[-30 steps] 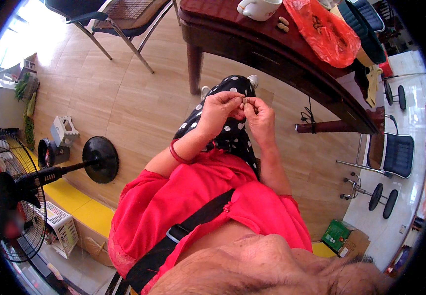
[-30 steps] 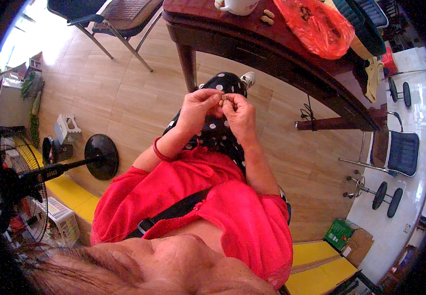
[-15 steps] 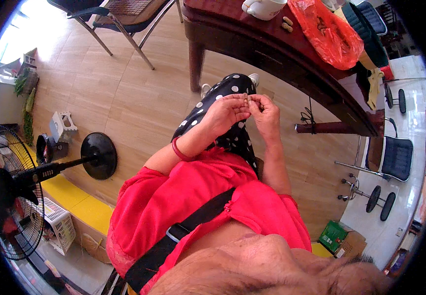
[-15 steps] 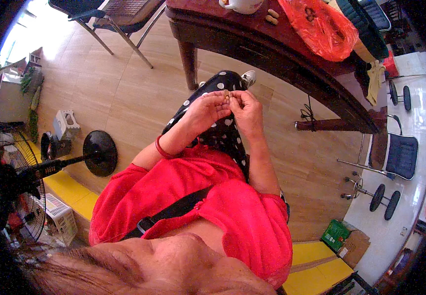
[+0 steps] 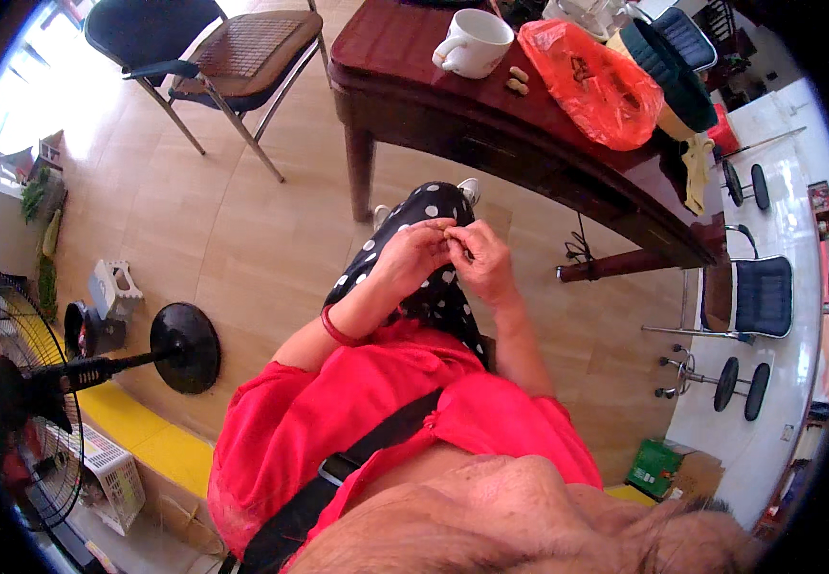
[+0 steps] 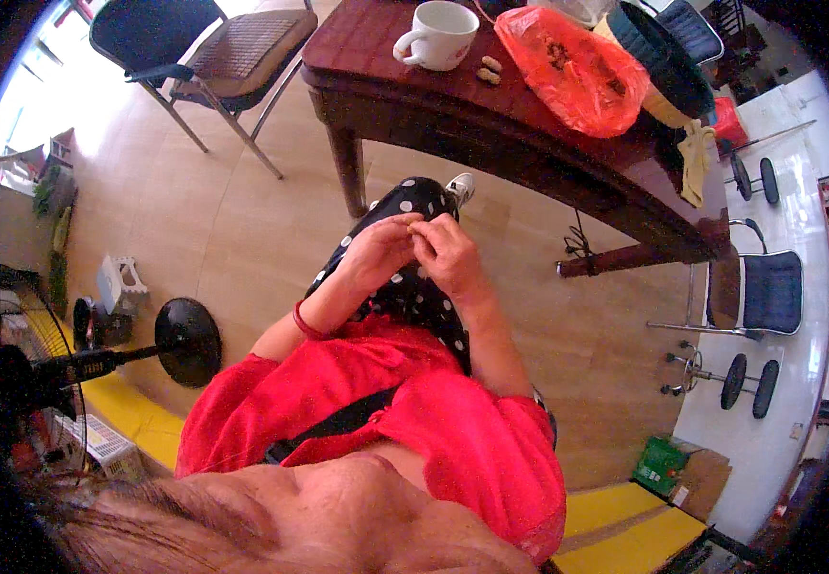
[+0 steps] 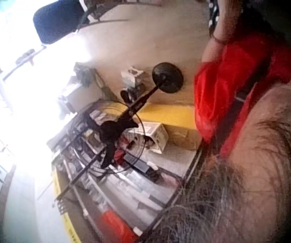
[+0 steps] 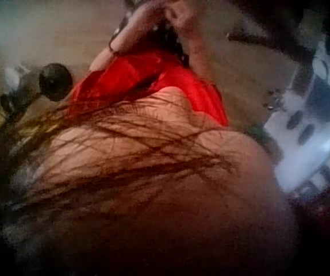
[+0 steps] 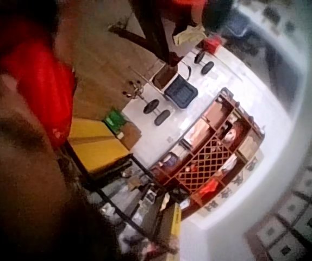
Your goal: The person wipes the exterior of a green container with a cloth, then moves it to a table. The person then reaches into a red bag, retrieves peanuts, and peels them by hand one by one.
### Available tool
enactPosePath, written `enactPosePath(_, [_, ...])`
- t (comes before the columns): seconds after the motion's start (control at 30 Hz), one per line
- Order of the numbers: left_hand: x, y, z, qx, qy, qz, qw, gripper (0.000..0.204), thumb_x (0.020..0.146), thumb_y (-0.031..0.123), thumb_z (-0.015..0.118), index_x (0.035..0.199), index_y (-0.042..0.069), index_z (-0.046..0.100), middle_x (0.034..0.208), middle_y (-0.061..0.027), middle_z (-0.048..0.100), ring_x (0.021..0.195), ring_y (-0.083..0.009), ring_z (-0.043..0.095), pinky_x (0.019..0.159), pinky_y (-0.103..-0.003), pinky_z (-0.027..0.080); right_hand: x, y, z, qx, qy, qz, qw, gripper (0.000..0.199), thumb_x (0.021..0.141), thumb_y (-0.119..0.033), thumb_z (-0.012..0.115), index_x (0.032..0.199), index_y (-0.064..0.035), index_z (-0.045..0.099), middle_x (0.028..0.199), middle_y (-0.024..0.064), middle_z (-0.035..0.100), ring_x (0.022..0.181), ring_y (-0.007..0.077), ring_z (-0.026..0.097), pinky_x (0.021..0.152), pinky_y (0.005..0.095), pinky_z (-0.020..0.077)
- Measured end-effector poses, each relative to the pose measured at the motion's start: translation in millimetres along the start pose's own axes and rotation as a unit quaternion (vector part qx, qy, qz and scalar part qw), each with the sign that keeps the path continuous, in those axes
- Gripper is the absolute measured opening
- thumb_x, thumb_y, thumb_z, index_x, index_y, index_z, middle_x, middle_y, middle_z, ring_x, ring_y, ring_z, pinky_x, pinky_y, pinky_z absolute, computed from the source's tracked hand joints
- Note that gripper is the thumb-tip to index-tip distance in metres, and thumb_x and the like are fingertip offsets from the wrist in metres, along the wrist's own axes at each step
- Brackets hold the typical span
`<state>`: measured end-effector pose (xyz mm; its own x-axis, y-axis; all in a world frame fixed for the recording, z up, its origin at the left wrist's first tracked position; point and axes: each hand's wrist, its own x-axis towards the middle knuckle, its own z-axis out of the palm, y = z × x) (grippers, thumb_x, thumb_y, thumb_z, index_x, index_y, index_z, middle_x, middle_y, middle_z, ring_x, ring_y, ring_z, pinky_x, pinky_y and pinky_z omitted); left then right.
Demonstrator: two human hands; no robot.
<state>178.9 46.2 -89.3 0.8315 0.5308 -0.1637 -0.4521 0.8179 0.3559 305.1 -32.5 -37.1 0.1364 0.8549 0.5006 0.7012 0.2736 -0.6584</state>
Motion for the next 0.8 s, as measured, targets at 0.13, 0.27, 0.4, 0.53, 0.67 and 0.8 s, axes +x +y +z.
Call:
enactPosePath(0.13, [5.6,-0.2,1.5,-0.006,0.017,-0.025,1.000,0.025,0.089,0.007,0.045,0.110,-0.004,0.053,0.098,-0.0113,0.061,0.086,-0.0189,0.059,0.076,-0.031,0.048,1.4,-1.1,0.6,0.034,0.010,0.082,0.996,0.013,0.077,-0.003,0.062,0.090,-0.0026,0.063,0.079,0.0092,0.056,0.066,0.0210,0.058,0.060,0.0298,0.0474])
enactPosePath(0.27, [-1.2,7.3,7.3,0.030,0.037,-0.054,0.997,0.024,0.089,0.007,0.045,0.110,-0.003,0.051,0.096,-0.0116,0.060,0.082,-0.0186,0.059,0.072,-0.029,0.047,23.0,-6.5,-9.2,0.098,0.073,0.133,0.984,0.009,0.080,-0.005,0.061,0.087,0.0000,0.063,0.072,0.0040,0.055,0.062,0.0098,0.052,0.055,0.0248,0.0429])
enactPosePath(0.4, [-8.0,15.0,22.7,0.071,0.063,-0.026,0.995,0.026,0.091,0.002,0.045,0.115,-0.005,0.048,0.103,-0.0145,0.059,0.084,-0.0204,0.061,0.075,-0.028,0.051,80.2,5.4,-51.0,-0.042,0.166,0.041,0.984,0.009,0.081,-0.006,0.062,0.087,-0.0001,0.063,0.067,0.0051,0.054,0.060,0.0104,0.050,0.056,0.0262,0.0426])
enactPosePath(0.53, [-10.4,40.4,38.8,0.171,0.062,0.066,0.981,0.024,0.091,0.002,0.046,0.113,-0.007,0.050,0.099,-0.0163,0.060,0.079,-0.0212,0.063,0.071,-0.028,0.053,137.2,46.0,-84.1,-0.199,0.179,0.044,0.963,0.013,0.079,-0.014,0.063,0.083,-0.0012,0.063,0.075,0.0132,0.060,0.067,0.0289,0.060,0.059,0.0380,0.0475])
enactPosePath(0.67, [1.1,87.5,86.7,0.365,0.060,0.259,0.892,0.023,0.093,0.004,0.045,0.113,-0.004,0.053,0.099,-0.0143,0.061,0.079,-0.0190,0.063,0.073,-0.028,0.053,162.2,82.3,-82.6,-0.272,0.125,0.060,0.952,0.020,0.081,-0.023,0.062,0.084,-0.0034,0.065,0.079,0.0144,0.062,0.074,0.0304,0.062,0.062,0.0402,0.0486])
enactPosePath(0.8, [42.3,128.1,140.5,0.575,0.022,0.414,0.705,0.020,0.090,0.003,0.046,0.105,-0.002,0.058,0.091,-0.0099,0.064,0.080,-0.0189,0.064,0.070,-0.029,0.051,162.4,82.2,-81.7,-0.227,0.141,0.093,0.959,0.023,0.082,-0.026,0.061,0.084,-0.0041,0.065,0.078,0.0142,0.063,0.075,0.0306,0.062,0.064,0.0405,0.0485])
